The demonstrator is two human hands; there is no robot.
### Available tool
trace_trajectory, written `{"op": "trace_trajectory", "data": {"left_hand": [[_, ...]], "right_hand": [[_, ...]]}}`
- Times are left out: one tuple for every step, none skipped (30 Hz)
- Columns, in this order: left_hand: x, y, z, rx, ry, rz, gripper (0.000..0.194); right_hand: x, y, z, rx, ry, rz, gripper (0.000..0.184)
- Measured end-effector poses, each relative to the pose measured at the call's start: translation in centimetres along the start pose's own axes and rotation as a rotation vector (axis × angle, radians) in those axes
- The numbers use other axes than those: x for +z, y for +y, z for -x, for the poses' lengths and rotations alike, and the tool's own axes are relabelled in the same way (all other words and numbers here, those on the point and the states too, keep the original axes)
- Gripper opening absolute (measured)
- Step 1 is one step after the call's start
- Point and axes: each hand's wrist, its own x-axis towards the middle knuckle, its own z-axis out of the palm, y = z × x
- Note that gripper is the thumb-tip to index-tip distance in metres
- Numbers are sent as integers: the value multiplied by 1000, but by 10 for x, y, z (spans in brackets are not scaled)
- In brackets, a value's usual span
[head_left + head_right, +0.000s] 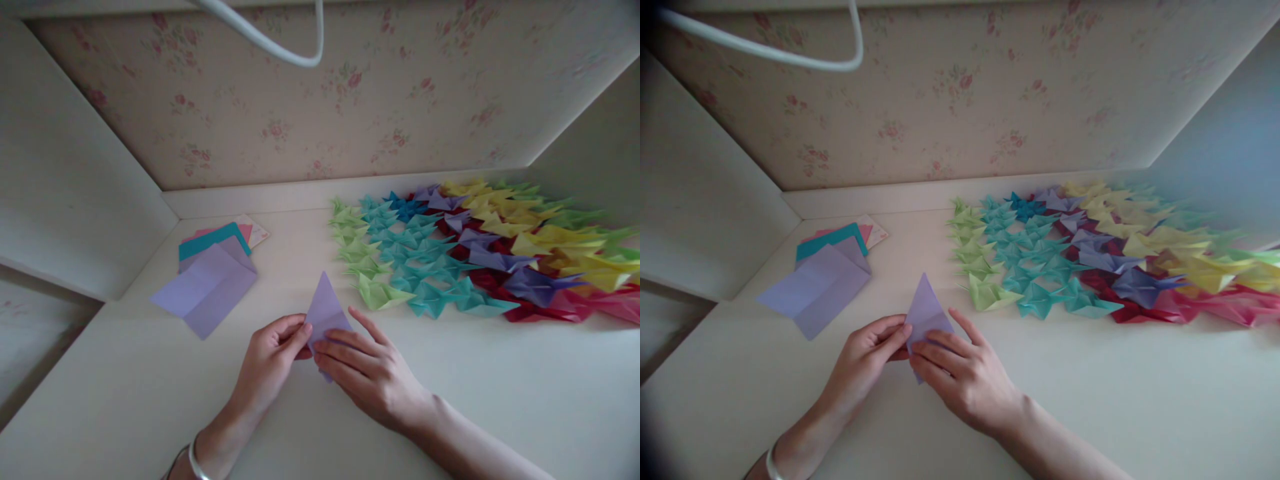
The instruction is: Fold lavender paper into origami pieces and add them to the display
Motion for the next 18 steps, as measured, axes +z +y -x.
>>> {"op": "trace_trajectory", "data": {"left_hand": [[0, 0, 0, 4, 10, -4, 26], [0, 0, 0, 6, 20, -7, 25], [0, 0, 0, 7, 28, -7, 24], [0, 0, 0, 6, 34, -5, 23], [0, 1, 1, 5, 34, -3, 23], [0, 1, 1, 5, 31, 0, 22], [0, 1, 2, 6, 27, 2, 23], [0, 2, 3, 8, 23, 3, 24], [0, 2, 3, 14, 24, 3, 26], [0, 2, 4, 25, 28, 2, 30], [0, 1, 5, 45, 32, -3, 35], [0, 1, 5, 70, 35, -15, 38], [0, 1, 6, 98, 32, -36, 38], [0, 2, 8, 128, 26, -65, 34], [0, 2, 9, 156, 17, -99, 29], [0, 3, 10, 177, 5, -137, 26], [0, 3, 11, 193, -7, -175, 25], [0, 4, 12, 205, -19, -210, 25]], "right_hand": [[0, 0, 0, 19, 15, -21, 16], [0, -1, 0, 45, 33, -50, 16], [0, -1, -1, 77, 55, -83, 15], [0, -1, -1, 115, 80, -122, 14], [0, 0, -1, 159, 100, -161, 13], [1, 1, -1, 205, 116, -200, 11], [1, 1, -1, 251, 130, -237, 9], [1, 2, -1, 295, 140, -275, 8], [2, 2, -1, 337, 146, -311, 8], [2, 3, 0, 382, 151, -347, 10], [3, 3, 0, 434, 156, -381, 12], [4, 2, 0, 493, 160, -416, 13], [5, 2, 0, 562, 164, -450, 13], [6, 2, 0, 634, 171, -483, 13], [7, 3, 1, 701, 183, -516, 13], [7, 3, 1, 759, 200, -551, 13], [8, 4, 1, 806, 222, -587, 13], [8, 5, 0, 842, 245, -628, 14]]}}
